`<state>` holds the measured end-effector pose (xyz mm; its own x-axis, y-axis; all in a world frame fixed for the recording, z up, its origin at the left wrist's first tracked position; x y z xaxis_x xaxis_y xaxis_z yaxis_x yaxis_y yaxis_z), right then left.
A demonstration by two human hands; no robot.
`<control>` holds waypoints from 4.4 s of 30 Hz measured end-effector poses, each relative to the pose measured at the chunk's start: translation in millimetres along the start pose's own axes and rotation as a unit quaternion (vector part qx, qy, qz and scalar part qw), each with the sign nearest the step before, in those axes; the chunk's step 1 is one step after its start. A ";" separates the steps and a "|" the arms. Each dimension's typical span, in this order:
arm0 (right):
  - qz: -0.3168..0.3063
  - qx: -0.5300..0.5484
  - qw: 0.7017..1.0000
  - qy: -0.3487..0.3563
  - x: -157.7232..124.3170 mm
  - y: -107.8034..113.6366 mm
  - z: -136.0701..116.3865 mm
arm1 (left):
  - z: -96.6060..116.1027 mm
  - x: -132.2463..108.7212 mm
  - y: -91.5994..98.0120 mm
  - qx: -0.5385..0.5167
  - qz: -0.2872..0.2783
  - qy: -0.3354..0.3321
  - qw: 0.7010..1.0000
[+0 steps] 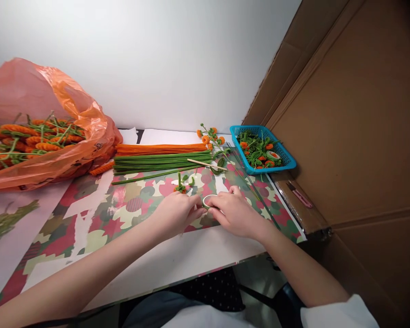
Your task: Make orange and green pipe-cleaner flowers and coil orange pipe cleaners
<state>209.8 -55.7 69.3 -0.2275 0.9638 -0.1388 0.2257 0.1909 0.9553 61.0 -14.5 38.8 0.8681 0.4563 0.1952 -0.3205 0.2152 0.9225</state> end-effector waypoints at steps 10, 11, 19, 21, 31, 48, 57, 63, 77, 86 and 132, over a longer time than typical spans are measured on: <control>0.003 0.030 0.999 -0.019 -1.4 -8.9 1.0 | 4.1 4.9 3.1 -0.016 -0.062 -0.031 0.997; 0.007 0.034 0.999 -0.022 -1.7 -9.6 1.0 | 4.2 5.0 2.6 -0.007 -0.060 -0.041 0.997; 0.018 0.259 0.960 -0.109 2.1 -26.7 2.2 | 2.6 0.1 -6.9 0.080 0.076 -0.180 0.977; 0.026 0.341 0.928 -0.145 3.7 -36.5 2.8 | 2.3 -1.5 -8.7 0.110 0.120 -0.197 0.967; 0.077 0.537 0.813 -0.213 10.3 -59.7 9.2 | 9.1 -11.5 -9.9 0.149 0.222 -0.138 0.954; 0.240 0.120 0.949 -0.167 8.2 -39.0 85.6 | -16.2 -46.0 19.4 -0.319 0.285 0.098 0.899; 0.070 0.395 0.916 -0.008 12.1 0.8 -3.3 | -0.1 -34.3 22.4 -0.176 0.143 -0.016 0.974; 0.010 0.458 0.887 -0.054 33.6 -12.6 -10.1 | -6.2 -31.5 24.9 -0.139 0.068 -0.011 0.988; 0.137 0.236 0.962 0.022 40.6 0.7 -6.1 | -37.8 -33.1 28.4 0.004 0.131 0.004 0.991; 0.006 0.178 0.984 0.017 89.9 1.6 -23.7 | -59.9 -29.2 20.9 -0.048 0.149 0.060 0.986; 0.091 0.138 0.985 0.053 80.7 -33.4 -15.9 | -72.3 -28.4 4.7 -0.250 0.143 0.085 0.954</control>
<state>168.8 12.7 30.3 -0.2536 0.9647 0.0712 0.5183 0.0734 0.8520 7.4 36.0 13.6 0.6578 0.6826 0.3183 -0.7122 0.4263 0.5577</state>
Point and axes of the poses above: each hand's wrist, its own x-axis towards the middle knuckle, its own y-axis out of the back of the hand, z = x × y, the point moved 3 cm from there along x, towards the middle knuckle, and after that the axes turned 15 degrees about -y, right-handed, at the moved point
